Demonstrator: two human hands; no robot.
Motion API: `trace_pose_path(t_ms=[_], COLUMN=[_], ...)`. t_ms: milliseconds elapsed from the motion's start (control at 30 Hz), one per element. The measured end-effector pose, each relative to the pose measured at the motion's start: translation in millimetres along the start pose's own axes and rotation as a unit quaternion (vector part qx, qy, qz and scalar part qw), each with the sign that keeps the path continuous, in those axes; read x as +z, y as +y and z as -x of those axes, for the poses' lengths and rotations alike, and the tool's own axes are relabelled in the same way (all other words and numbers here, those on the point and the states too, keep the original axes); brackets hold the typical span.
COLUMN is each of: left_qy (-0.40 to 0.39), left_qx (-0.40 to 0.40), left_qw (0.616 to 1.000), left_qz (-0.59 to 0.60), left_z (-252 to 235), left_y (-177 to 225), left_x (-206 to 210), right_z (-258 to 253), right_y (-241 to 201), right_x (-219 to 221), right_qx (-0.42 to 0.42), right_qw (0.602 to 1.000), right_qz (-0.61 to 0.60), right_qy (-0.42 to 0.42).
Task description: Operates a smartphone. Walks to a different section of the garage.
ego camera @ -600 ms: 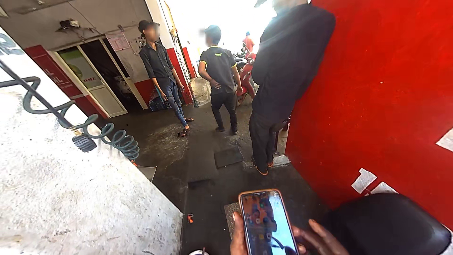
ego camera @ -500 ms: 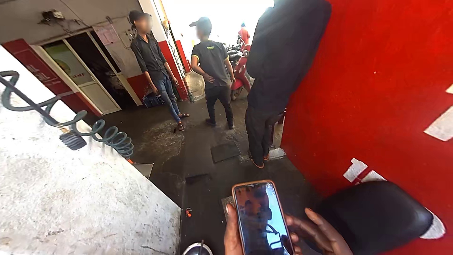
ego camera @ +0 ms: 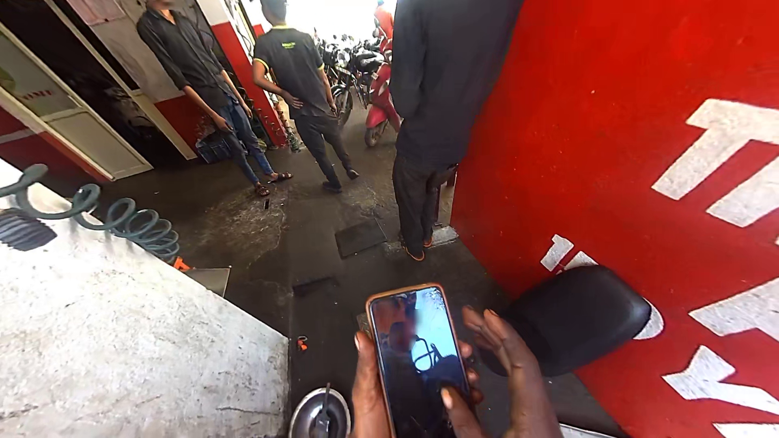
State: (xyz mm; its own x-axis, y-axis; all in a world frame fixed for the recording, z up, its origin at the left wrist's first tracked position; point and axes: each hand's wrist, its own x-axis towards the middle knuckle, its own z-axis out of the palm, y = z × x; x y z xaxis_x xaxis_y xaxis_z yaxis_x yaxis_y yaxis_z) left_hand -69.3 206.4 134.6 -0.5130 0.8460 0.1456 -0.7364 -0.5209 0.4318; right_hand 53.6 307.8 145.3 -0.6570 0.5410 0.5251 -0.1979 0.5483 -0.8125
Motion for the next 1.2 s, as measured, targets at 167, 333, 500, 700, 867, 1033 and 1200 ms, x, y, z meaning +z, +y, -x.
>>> trace_pose_path(t_ms=[167,333,500,700,867,1033,1200], left_qy=[0.001,-0.018,-0.093,-0.089,-0.105,-0.125,-0.114], left_qx=[0.060,-0.060,-0.113,-0.087,-0.122,-0.119,-0.104], left_qw=[0.998,0.997,0.986,0.991,0.983,0.980,0.985], left_qz=[-0.020,0.042,0.079,0.043,0.085,0.101,0.073], left_z=[4.6,12.0,4.0,4.1,2.2,0.4,4.1], left_y=[-1.4,-2.1,-4.6,-10.4,-12.1,-11.9,-11.8], left_x=[16.4,-9.7,0.5,-1.6,3.7,1.3,-11.1], right_z=[3.2,7.1,8.8,6.4,0.7,-1.6,23.1], right_y=[-13.8,-6.3,-3.2,-7.2,-6.7,1.6,19.3], right_x=[8.7,0.3,-6.4,-2.5,-14.9,-30.7,-33.1], right_qx=[0.015,-0.010,-0.011,-0.006,-0.006,-0.024,0.066], right_qw=[0.999,0.996,0.996,1.000,0.998,0.994,0.970], right_qz=[-0.006,-0.089,-0.082,0.005,-0.056,-0.090,-0.232], right_qy=[-0.040,-0.023,-0.024,0.010,0.035,0.063,0.013])
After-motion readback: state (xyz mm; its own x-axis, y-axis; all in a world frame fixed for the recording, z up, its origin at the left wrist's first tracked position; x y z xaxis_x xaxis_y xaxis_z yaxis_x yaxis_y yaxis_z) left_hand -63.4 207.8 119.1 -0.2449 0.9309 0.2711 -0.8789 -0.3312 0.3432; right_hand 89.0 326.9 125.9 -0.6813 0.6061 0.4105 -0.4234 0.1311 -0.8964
